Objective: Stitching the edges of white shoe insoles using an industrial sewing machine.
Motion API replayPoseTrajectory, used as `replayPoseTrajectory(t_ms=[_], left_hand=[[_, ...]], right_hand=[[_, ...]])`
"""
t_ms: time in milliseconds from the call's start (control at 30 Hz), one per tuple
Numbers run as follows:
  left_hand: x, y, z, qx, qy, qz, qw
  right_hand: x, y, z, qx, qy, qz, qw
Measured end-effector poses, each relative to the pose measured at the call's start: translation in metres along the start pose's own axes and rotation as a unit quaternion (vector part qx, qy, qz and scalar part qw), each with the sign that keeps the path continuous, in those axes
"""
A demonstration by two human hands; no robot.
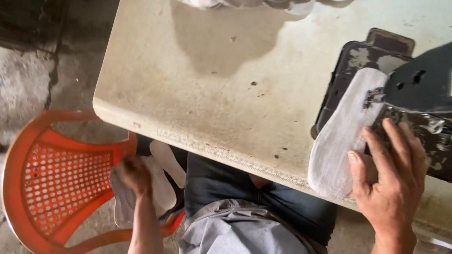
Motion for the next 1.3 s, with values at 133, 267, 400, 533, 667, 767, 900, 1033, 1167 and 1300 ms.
replayPoseTrajectory(t_ms=[133,267,400,533,667,767,900,1033,1167,1300], left_hand=[[-0.020,-0.053,0.078,-0.245,0.239,-0.167,0.925],[-0.032,-0.086,0.125,-0.264,0.167,-0.194,0.930],[-0.023,-0.091,0.126,-0.267,0.092,-0.264,0.922],[0.002,-0.061,0.107,-0.215,0.326,-0.243,0.888],[0.011,-0.053,0.099,-0.215,0.323,-0.244,0.889],[0.019,-0.043,0.094,-0.183,0.395,-0.198,0.878],[0.026,-0.037,0.089,-0.157,0.466,-0.126,0.862],[0.001,-0.040,0.095,-0.146,0.480,-0.130,0.855],[-0.024,-0.038,0.086,-0.093,0.416,-0.129,0.895],[0.125,0.027,0.009,0.149,-0.139,-0.230,0.952]], right_hand=[[-0.002,0.001,0.000,0.009,0.006,0.009,1.000],[0.007,-0.003,0.007,0.013,-0.005,0.026,1.000],[0.005,0.000,0.003,0.003,-0.025,0.017,1.000],[0.005,0.000,0.002,-0.006,-0.038,0.014,0.999],[0.012,-0.004,0.008,0.000,-0.048,0.018,0.999],[0.009,-0.002,0.006,0.014,-0.050,0.013,0.999],[0.010,-0.002,0.008,0.003,-0.063,0.021,0.998],[0.009,-0.001,0.008,-0.020,-0.068,0.024,0.997],[0.009,0.000,0.007,-0.014,-0.073,0.020,0.997],[0.009,0.000,0.007,-0.012,-0.070,0.019,0.997]])
Point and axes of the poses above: each hand's wrist, its own z-axis away from the middle knuckle, its own y-axis out of the back of the hand, x = y × z, the point moved 5 cm from there along -z, towards the middle knuckle, and after that the axes turned 12 degrees about x, right-handed, at the moved point
